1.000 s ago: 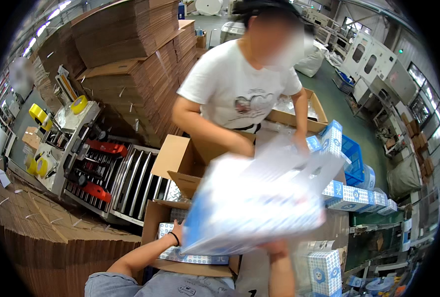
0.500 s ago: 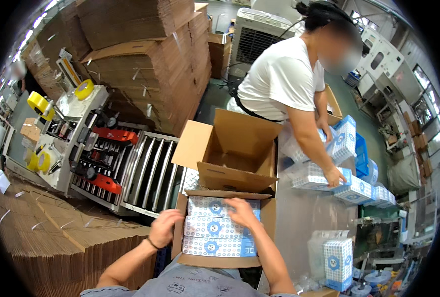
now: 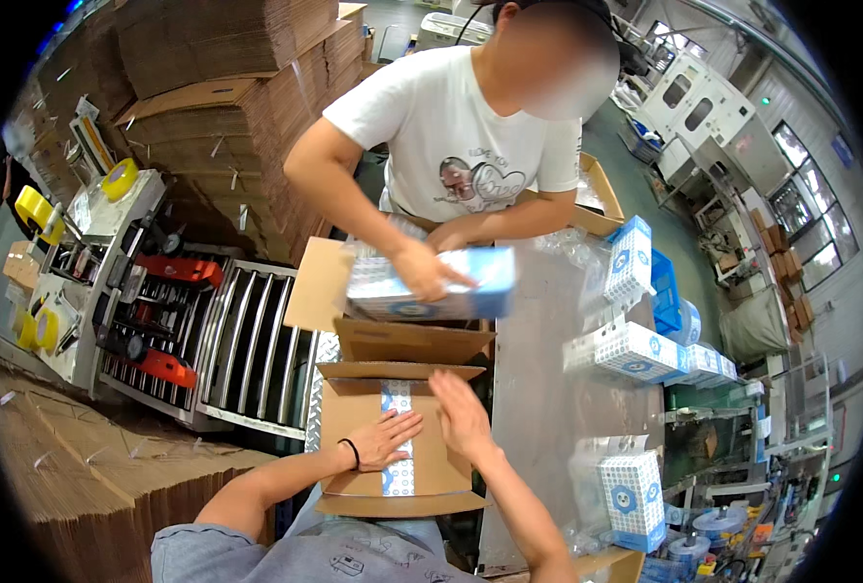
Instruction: The person assembles cardboard boxes and packs them with bubble wrap and small blue product boxes. They work alongside a coworker at a packing station, repeatedly folding box flaps, inserting protective material, and arranging items inside the containers.
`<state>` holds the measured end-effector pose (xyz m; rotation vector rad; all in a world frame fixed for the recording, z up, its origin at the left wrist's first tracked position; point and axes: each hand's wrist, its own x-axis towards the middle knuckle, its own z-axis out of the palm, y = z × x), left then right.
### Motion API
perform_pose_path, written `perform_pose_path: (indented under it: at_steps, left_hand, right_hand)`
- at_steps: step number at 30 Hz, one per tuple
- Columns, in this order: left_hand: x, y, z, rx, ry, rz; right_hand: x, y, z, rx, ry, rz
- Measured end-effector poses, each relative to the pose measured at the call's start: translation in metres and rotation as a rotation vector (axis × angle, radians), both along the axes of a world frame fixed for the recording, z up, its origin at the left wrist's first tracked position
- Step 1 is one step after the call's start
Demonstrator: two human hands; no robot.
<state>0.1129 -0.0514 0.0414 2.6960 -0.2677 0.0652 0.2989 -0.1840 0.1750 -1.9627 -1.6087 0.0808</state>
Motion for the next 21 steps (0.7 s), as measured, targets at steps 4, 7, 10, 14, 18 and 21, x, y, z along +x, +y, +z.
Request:
perform_pose_path:
  at_steps: [4,7,10,14,18,21]
  left_hand:
    - [0.010,0.006,0.009,-0.014,-0.023,-0.031]
    - [0.008,-0.006,0.012,-0.068,0.261,0.035]
    - [-0.004,-0.014,0.000,-0.343,0.363,0.124]
    - [-0.090,-0.040,0.018,-0.084,0.133,-0.106]
    - [-0.130,-0.008,0.131,0.214,0.219,0.178]
    - [-0.087,0.025,0.065,0.181,0.077,0.600]
  right_hand:
    - [0.010,0.008,0.003,-0.021,-0.260,-0.009]
    - [-0.008,-0.052,-0.070,-0.201,-0.049,0.105]
    - [-0.012,-0.068,-0.087,-0.137,0.042,0.194]
    - [0.011,-0.064,-0.094,-0.193,0.272,0.260]
    - [0.035,-0.066,-0.103,-0.338,0.542,0.319]
    - [0.044,-0.055,-0.103,-0.413,0.724,0.235]
